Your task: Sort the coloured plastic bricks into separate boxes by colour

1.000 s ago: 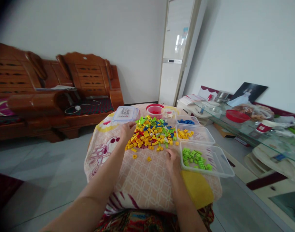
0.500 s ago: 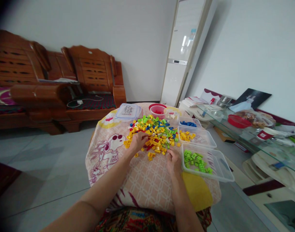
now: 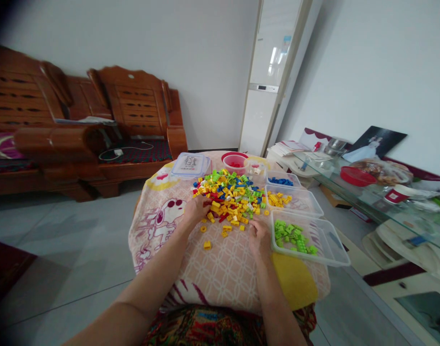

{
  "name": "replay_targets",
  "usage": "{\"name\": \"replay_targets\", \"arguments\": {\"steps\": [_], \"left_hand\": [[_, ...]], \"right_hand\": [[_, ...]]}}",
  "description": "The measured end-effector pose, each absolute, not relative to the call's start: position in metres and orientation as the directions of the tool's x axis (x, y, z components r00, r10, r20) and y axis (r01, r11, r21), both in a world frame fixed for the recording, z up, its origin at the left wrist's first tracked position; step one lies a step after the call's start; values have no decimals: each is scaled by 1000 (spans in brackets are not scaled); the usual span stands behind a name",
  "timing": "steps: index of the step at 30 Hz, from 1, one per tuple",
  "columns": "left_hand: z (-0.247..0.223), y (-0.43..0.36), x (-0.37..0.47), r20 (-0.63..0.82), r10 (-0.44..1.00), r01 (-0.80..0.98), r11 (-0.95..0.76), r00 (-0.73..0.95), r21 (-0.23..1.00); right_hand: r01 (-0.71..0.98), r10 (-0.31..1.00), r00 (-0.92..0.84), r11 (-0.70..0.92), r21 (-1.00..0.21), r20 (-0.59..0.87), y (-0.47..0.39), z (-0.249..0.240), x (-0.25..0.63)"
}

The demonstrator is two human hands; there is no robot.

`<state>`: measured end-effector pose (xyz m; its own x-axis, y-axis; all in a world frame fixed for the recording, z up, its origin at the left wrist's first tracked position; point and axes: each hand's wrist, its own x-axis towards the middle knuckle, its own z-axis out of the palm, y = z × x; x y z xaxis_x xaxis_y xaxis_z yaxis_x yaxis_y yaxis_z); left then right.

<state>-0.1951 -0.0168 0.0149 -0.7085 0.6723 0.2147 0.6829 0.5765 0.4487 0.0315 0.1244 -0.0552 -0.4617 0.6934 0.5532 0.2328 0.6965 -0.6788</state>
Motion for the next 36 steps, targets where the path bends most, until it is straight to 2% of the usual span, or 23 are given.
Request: {"name": "replay_targets", "arguments": {"steps": [4,11,16,19,22,26,32,36], "left_hand": [[14,-17,-196,201,740,752,554,-641,358],[10,-17,-198,211,729,742,553,-651,379],[7,-17,-202,262,685,703,507,-680,499],[6,-17,-206,273,675,662,419,-685,622],[6,-19,-211,268,636,563,318,-723,763],[5,-24,-217,223,524,390,234,-822,890],[8,-8,-217,121,555,172,41,-823,984],[37,42,-218,143,558,90,-121,-817,989]], "right_hand": [[228,687,-463,703,-674,560,125,-55,31],[240,680,-473,711,-661,561,124,-52,31],[240,681,-470,710,-662,561,124,-52,31],[236,681,-467,711,-662,565,124,-53,31],[244,685,-469,707,-663,558,124,-53,31],[255,688,-468,706,-661,554,124,-54,31],[240,675,-475,716,-655,564,125,-58,31],[233,671,-478,720,-654,568,126,-60,31]]}}
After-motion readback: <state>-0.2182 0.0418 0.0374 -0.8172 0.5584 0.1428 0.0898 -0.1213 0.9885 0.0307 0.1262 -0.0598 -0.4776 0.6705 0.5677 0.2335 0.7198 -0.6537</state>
